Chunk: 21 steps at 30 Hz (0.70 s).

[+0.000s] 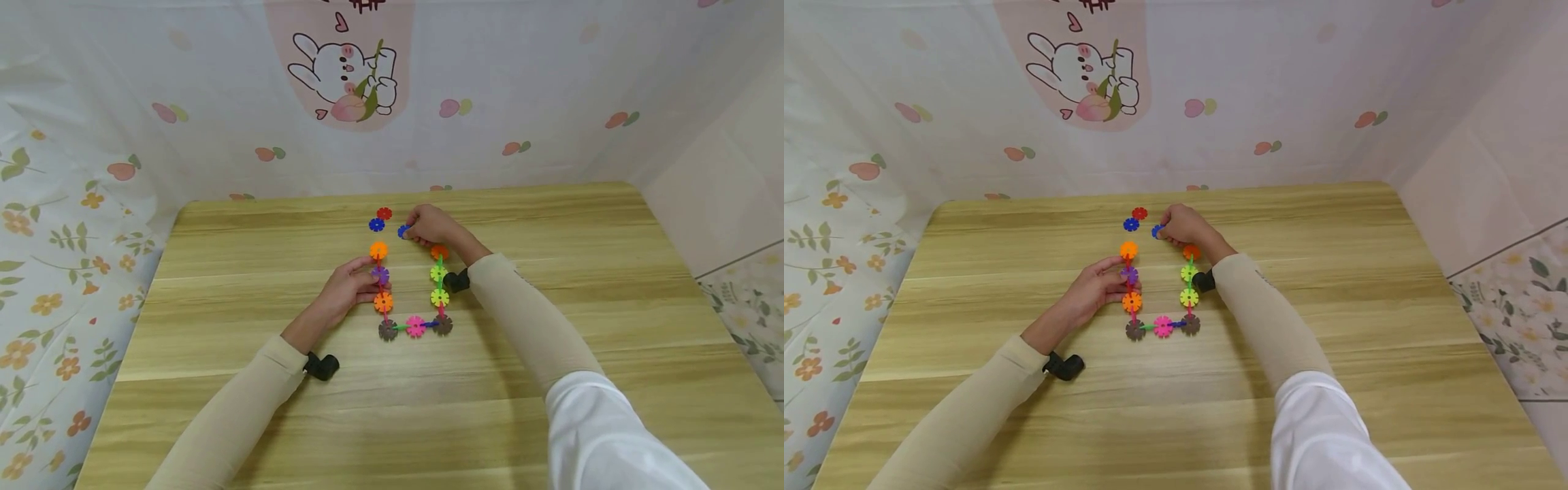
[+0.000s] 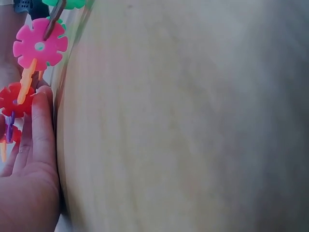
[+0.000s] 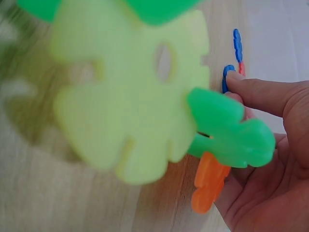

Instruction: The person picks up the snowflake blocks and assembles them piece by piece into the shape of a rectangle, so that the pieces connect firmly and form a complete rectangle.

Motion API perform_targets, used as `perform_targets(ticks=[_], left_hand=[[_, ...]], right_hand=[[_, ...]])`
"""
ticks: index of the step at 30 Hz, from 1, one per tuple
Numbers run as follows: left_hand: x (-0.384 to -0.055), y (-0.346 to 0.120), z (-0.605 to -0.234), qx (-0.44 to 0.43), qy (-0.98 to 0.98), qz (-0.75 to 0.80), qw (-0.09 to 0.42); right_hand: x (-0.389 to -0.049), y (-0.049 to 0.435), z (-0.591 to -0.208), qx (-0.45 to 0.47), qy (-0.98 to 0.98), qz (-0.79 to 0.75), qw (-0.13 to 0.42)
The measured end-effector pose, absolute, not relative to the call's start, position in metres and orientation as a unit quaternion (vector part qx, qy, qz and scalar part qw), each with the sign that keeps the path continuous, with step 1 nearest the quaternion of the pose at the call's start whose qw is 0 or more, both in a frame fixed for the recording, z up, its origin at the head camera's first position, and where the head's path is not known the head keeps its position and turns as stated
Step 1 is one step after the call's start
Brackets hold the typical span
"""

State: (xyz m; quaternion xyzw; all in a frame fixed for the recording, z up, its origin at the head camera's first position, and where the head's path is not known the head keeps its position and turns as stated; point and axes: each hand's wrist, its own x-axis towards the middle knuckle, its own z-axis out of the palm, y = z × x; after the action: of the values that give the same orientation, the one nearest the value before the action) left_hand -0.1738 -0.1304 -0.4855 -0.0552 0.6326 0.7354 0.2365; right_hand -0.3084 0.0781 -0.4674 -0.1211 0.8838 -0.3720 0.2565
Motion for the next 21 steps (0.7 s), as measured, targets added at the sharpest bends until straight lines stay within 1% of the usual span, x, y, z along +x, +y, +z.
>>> perform_targets(ticks=[7, 21], left_hand=[[-0.1732, -0.1308, -0.4838, -0.055, 0.614, 0.751, 0.237], [-0.1728, -0.1335, -0.4833, -0.035, 0.597, 0.761, 0.254]], right_hand=[[-0.3065, 0.0788, -0.4662, -0.1, 0.879, -0.383, 0.265], [-0.3078, 0.0806, -0.4718, -0.096, 0.877, -0.395, 0.258]])
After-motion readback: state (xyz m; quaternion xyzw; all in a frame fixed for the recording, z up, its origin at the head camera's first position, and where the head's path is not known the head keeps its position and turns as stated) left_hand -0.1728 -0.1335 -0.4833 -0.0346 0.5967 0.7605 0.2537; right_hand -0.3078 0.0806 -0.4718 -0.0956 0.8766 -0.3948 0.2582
